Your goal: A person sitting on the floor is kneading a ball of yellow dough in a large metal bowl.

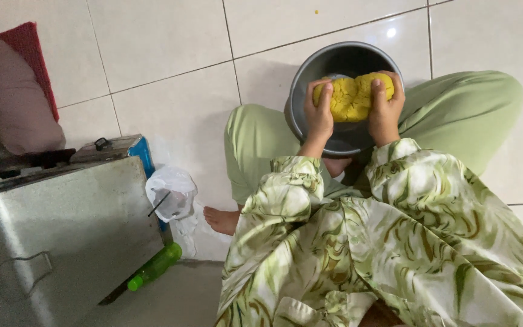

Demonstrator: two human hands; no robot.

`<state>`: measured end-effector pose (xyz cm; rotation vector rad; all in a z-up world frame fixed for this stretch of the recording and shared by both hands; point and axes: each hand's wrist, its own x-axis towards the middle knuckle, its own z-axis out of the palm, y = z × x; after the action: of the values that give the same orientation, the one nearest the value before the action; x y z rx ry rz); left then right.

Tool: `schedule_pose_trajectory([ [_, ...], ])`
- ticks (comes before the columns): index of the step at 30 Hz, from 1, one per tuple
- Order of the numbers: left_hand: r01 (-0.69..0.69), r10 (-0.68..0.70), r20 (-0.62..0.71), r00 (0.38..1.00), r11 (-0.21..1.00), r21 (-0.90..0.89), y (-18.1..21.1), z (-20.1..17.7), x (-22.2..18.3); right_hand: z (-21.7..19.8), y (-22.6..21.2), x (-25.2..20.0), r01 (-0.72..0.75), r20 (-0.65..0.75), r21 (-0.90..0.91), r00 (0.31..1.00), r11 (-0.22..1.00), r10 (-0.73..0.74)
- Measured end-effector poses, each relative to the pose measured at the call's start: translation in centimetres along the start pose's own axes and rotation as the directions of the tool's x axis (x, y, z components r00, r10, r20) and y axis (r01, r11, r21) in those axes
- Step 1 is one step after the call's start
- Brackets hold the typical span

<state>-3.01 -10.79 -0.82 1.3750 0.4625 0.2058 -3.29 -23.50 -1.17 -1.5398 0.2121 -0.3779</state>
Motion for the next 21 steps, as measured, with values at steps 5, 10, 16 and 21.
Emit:
schedule_pose_trajectory([
  [5,-0.005,0.005,-0.024,1.0,1.0,-0.014,-0.4,0.0,0.2,0.1,0.0,0.2,0.035,-0.028,0.083,0.999,0.996,-0.033],
  [10,0.005,0.021,0.072,0.997,0.938,-0.345,0.8,1.3,-0.9,-0.2,-3.7,1.6,0.398,0.095,0.075,0.91,0.914,-0.404],
  [16,0.571,-0.54,0.253,0.803,0.575,-0.586,8.1,2.0,-2.3,0.1,-4.4,-0.3,0.784,0.262,0.071,0.582,0.617,-0.77],
  [21,0.337,-0.343,0.028,0.939,0.901,-0.273,8.2,2.4,-2.5,1.3,-6.8,-3.2,0.308,0.254,-0.038,0.923,0.951,-0.289],
])
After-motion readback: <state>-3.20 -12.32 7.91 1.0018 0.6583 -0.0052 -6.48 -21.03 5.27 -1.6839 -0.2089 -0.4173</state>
